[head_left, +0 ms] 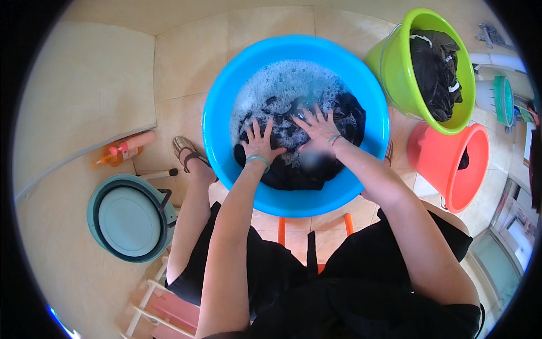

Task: The person is hand-washing dark-colored clothes in a blue basin filled with soapy water. They scrub and agitate the garments, then transfer them to a green bucket. Finally, they pick up a small yellow cloth and begin washing it in the same basin.

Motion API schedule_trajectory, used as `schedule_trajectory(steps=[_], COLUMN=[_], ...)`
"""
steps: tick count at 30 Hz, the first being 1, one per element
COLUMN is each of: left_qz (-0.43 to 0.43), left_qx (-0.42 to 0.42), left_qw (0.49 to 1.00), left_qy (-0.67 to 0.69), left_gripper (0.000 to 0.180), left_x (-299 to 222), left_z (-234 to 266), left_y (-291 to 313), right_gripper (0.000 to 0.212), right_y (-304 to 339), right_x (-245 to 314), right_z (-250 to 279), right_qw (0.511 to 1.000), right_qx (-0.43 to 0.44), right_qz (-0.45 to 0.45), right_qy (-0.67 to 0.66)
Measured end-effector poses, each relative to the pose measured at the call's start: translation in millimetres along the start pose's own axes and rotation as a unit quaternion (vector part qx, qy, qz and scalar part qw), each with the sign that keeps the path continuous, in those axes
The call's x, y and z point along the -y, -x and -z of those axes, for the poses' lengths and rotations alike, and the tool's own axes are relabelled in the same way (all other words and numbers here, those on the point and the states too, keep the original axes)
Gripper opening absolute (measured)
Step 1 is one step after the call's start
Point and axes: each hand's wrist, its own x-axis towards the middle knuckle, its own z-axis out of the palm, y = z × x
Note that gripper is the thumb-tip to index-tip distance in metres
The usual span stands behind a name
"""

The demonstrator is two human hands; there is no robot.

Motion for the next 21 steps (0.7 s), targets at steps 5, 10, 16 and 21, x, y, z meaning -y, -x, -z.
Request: schedule_trajectory(steps=[5,10,16,21], left_qz=[0.029,0.002,-0.042,-0.097], left_qx=[0.036,0.108,0.056,0.139], left_qw=[0.999,0.916,0.919,0.788], left_qy=[0.023,0.387,0.389,0.592], left_gripper=[0.099,0.095,0.069,0.039], left_x=[5.7,14.6,35.9,8.7], left_z=[-18.4,-16.7,9.8,90.3], left_y=[-12.5,-23.6,28.4,87.1], right_gripper=[0.066,0.047,0.048,0.076], right_y=[-28.4,-22.3,23.7,50.1], right_x=[1.8,-62.9,-38.4,19.1], right_z=[-32.2,-55.7,-23.1,24.8], right_qw=[0.999,0.969,0.963,0.955], right_qx=[0.038,-0.047,-0.021,-0.177], right_qz=[-0.030,-0.057,-0.105,0.019], right_qy=[0.000,-0.236,-0.247,-0.237])
